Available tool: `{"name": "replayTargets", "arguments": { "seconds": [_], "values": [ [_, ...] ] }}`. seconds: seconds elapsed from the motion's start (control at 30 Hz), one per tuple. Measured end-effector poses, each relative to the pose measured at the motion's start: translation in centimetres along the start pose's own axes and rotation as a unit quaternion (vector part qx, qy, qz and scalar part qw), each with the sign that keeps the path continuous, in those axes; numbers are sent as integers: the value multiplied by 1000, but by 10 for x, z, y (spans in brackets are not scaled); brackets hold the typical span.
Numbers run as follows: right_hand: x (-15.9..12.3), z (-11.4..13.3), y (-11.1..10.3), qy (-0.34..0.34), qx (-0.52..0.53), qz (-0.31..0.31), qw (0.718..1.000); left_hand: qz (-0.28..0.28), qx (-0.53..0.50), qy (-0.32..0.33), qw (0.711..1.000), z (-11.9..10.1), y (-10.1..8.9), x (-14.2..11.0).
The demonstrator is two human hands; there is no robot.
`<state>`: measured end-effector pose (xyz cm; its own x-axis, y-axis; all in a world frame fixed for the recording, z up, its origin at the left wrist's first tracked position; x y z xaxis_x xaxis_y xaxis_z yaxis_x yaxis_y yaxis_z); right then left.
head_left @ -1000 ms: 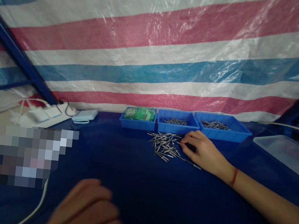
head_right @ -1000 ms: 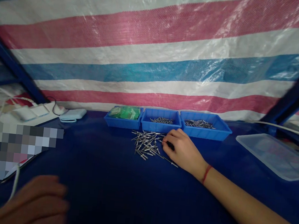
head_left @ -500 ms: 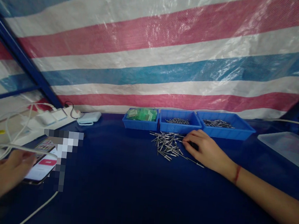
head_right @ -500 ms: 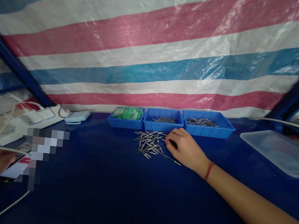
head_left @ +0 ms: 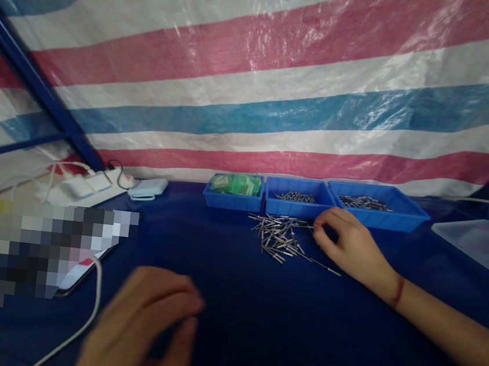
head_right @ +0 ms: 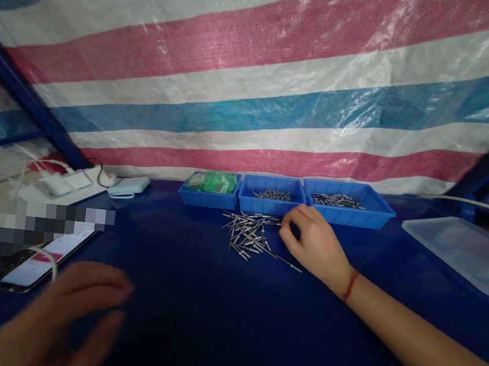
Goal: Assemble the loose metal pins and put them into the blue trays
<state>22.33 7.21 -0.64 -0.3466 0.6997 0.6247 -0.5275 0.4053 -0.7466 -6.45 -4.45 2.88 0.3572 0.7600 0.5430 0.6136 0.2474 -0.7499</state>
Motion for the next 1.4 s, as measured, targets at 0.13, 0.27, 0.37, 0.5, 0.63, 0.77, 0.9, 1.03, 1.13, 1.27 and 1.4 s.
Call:
{"name": "replayTargets", "arguments": {
  "seconds": [0.13,0.27,0.37,0.5,0.63,0.77,0.9,1.03,1.13,1.27,1.4],
  "values": [
    [-2,-3,-18,66,-1,-100,993,163,-109,27,980,-31,65,43],
    [-6,6,-19,122,97,-127,980,177,-226,-91,954,-21,120,77],
    [-9,20,-11,133,170,-101,971,121,-288,-91,945,-15,136,94],
    [-11,35,-5,125,206,-66,968,83,-334,-99,934,-12,136,100],
    [-12,39,1,123,229,-25,965,82,-375,-134,914,-8,134,96],
    [-13,40,1,118,229,-29,966,53,-402,-164,899,-1,134,96],
    [-14,42,3,110,248,-18,962,46,-418,-147,895,-3,134,97],
    [-12,44,4,104,255,-11,961,44,-413,-128,900,-4,132,96],
    [-11,49,2,87,261,2,961,31,-407,-122,905,-3,132,96],
    [-11,58,-2,36,255,18,966,22,-393,-113,912,-3,131,95],
    [-12,61,-2,12,242,23,970,16,-374,-99,922,-5,128,96]
  ]
}}
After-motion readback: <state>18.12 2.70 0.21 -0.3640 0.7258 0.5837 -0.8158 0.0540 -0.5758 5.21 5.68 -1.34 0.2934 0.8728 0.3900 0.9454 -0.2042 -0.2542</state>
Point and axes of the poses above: each hand's wrist, its own x-axis towards the middle knuckle, its own y-axis out of the palm, z = x × y, the point moved 6 cm from there along x, towards the middle knuckle, and after that the axes turned 3 degrees about -y, right-handed, at the moved point
